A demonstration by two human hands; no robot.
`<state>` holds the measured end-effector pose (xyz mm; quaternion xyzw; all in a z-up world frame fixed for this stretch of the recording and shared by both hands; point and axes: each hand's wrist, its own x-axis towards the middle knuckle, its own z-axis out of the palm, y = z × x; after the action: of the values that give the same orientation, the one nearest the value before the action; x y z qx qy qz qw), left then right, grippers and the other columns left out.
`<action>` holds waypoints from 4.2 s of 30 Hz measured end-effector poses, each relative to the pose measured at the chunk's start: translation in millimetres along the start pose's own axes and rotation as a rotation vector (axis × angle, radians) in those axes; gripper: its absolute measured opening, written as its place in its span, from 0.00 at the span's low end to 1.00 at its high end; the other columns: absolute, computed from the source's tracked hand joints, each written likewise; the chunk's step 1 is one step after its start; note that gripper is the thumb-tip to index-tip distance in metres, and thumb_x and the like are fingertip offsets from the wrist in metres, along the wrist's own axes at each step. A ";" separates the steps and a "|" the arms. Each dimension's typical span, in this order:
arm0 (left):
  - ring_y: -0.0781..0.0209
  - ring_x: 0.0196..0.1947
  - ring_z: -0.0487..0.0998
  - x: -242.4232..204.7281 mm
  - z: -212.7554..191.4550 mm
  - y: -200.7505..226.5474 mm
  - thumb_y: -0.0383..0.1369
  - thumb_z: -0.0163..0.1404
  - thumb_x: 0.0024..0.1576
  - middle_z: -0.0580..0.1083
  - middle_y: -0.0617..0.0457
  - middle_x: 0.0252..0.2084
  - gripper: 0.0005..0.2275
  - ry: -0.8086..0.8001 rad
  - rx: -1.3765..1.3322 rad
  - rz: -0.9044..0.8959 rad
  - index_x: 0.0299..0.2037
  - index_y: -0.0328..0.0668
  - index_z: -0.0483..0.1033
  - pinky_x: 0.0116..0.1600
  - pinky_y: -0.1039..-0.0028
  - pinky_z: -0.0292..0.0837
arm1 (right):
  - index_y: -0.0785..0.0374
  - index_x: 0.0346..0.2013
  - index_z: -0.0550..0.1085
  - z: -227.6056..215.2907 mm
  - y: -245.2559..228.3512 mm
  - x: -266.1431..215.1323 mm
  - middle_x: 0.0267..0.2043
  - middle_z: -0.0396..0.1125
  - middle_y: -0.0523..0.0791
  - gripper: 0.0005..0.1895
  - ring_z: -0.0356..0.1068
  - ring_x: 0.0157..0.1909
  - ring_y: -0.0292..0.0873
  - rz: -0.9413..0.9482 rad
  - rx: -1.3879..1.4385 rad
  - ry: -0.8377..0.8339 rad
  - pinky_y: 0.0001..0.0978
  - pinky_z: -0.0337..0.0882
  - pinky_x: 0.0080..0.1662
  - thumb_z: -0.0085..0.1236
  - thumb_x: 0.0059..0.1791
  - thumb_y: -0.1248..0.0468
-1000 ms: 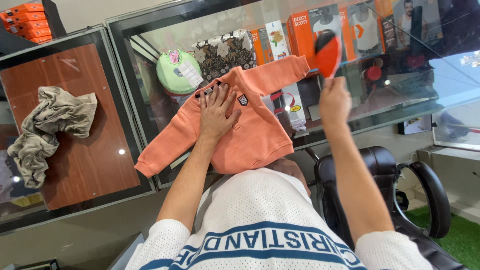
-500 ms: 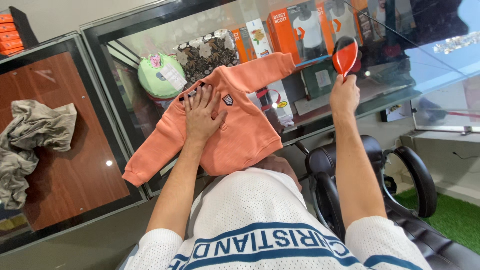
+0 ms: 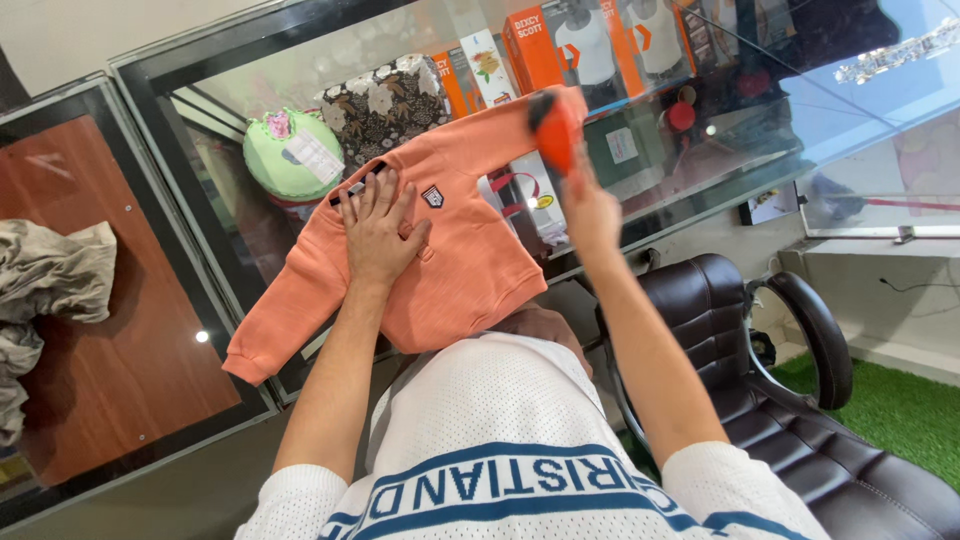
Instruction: The person uses a brush with an orange handle to remove debris from a small orange sweater, brushing the front, back, and sleeves while holding it on a glass counter.
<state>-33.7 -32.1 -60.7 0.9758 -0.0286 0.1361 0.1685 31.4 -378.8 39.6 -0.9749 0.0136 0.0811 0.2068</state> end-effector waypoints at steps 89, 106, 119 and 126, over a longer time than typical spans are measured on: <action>0.51 0.83 0.61 -37.7 -50.6 13.3 0.50 0.53 0.67 0.71 0.59 0.77 0.23 -0.050 0.005 0.249 0.72 0.60 0.77 0.85 0.45 0.45 | 0.50 0.50 0.75 83.8 11.1 -102.7 0.59 0.74 0.38 0.14 0.75 0.60 0.41 -0.427 0.056 0.134 0.37 0.74 0.58 0.62 0.58 0.46; 0.37 0.83 0.54 108.1 28.9 -20.3 0.64 0.46 0.66 0.58 0.56 0.84 0.34 -0.207 0.241 -0.368 0.80 0.64 0.63 0.69 0.15 0.56 | 0.56 0.53 0.69 -7.6 -13.5 60.1 0.42 0.75 0.59 0.17 0.77 0.46 0.71 -0.203 0.091 0.196 0.65 0.73 0.48 0.52 0.65 0.46; 0.51 0.86 0.48 -39.3 -46.7 -66.0 0.62 0.52 0.60 0.55 0.63 0.87 0.37 -0.236 0.066 -0.127 0.79 0.62 0.67 0.86 0.45 0.35 | 0.51 0.61 0.69 80.9 -94.9 -45.1 0.41 0.79 0.59 0.19 0.81 0.49 0.66 -0.348 0.065 -0.557 0.61 0.78 0.54 0.45 0.63 0.45; 0.48 0.86 0.47 -42.6 -38.8 -62.6 0.65 0.52 0.60 0.53 0.63 0.87 0.38 -0.146 0.054 -0.123 0.80 0.63 0.67 0.84 0.41 0.37 | 0.57 0.55 0.68 52.6 54.9 72.7 0.37 0.75 0.62 0.18 0.80 0.40 0.73 0.063 -0.097 0.181 0.63 0.80 0.43 0.45 0.68 0.46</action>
<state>-78.2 40.4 -57.4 0.9873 0.0229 0.0545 0.1477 91.9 -407.1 -41.7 -0.9862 0.0590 -0.0006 0.1545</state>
